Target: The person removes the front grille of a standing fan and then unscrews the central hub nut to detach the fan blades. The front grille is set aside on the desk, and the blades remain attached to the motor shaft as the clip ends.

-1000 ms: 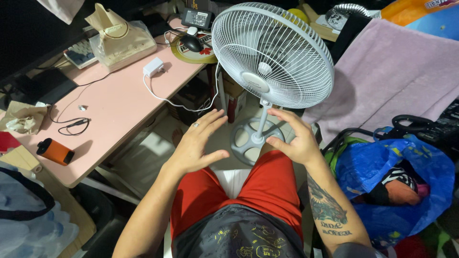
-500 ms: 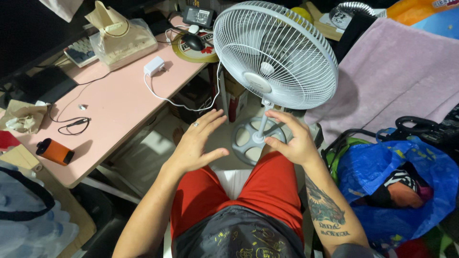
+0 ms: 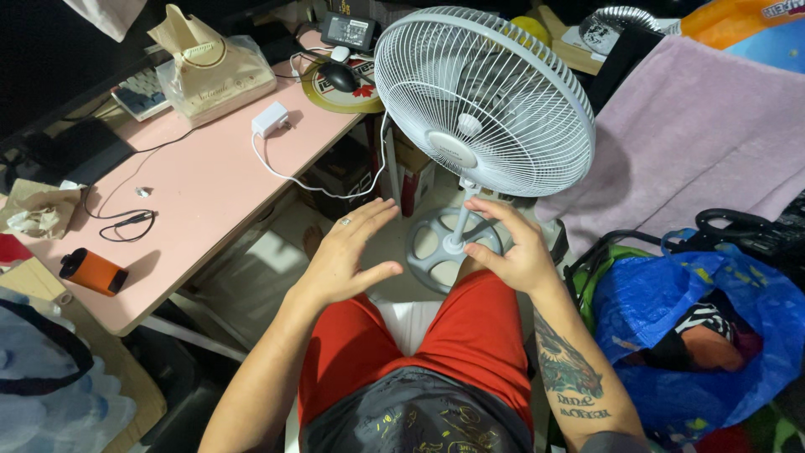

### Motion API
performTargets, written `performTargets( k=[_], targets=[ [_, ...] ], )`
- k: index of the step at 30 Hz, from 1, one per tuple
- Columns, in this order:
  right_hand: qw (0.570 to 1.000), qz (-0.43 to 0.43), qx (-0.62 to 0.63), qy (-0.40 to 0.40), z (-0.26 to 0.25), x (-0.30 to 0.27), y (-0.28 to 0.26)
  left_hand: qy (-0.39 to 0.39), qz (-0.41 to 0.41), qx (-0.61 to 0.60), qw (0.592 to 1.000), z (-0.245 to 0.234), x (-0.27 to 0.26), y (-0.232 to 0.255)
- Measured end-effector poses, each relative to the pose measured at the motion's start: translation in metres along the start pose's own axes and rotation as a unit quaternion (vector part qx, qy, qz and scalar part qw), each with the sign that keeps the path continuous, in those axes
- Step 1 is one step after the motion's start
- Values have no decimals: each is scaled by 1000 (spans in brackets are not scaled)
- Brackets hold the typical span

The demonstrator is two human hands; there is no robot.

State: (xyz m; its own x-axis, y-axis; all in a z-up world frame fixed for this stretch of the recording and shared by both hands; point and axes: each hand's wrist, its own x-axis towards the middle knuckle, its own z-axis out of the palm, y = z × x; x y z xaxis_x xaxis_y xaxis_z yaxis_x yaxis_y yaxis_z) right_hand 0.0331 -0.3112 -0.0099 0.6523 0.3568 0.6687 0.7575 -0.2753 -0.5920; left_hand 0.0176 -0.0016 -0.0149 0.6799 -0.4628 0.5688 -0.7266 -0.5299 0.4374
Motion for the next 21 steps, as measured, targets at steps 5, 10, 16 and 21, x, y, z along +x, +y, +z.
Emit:
performTargets(
  k=[5, 10, 16, 21],
  targets=[
    [1000, 11, -6, 5, -1, -1, 0, 2, -17, -4, 1000, -1, -1, -1],
    [1000, 10, -14, 7, -2, 0, -3, -1, -21, -6, 1000, -1, 0, 1],
    [1000, 15, -18, 6, 0, -1, -1, 1, -24, -2, 1000, 0, -1, -2],
    [986, 156, -2, -51, 8, -23, 54, -22, -64, 25, 997, 21, -19, -42]
  ],
)
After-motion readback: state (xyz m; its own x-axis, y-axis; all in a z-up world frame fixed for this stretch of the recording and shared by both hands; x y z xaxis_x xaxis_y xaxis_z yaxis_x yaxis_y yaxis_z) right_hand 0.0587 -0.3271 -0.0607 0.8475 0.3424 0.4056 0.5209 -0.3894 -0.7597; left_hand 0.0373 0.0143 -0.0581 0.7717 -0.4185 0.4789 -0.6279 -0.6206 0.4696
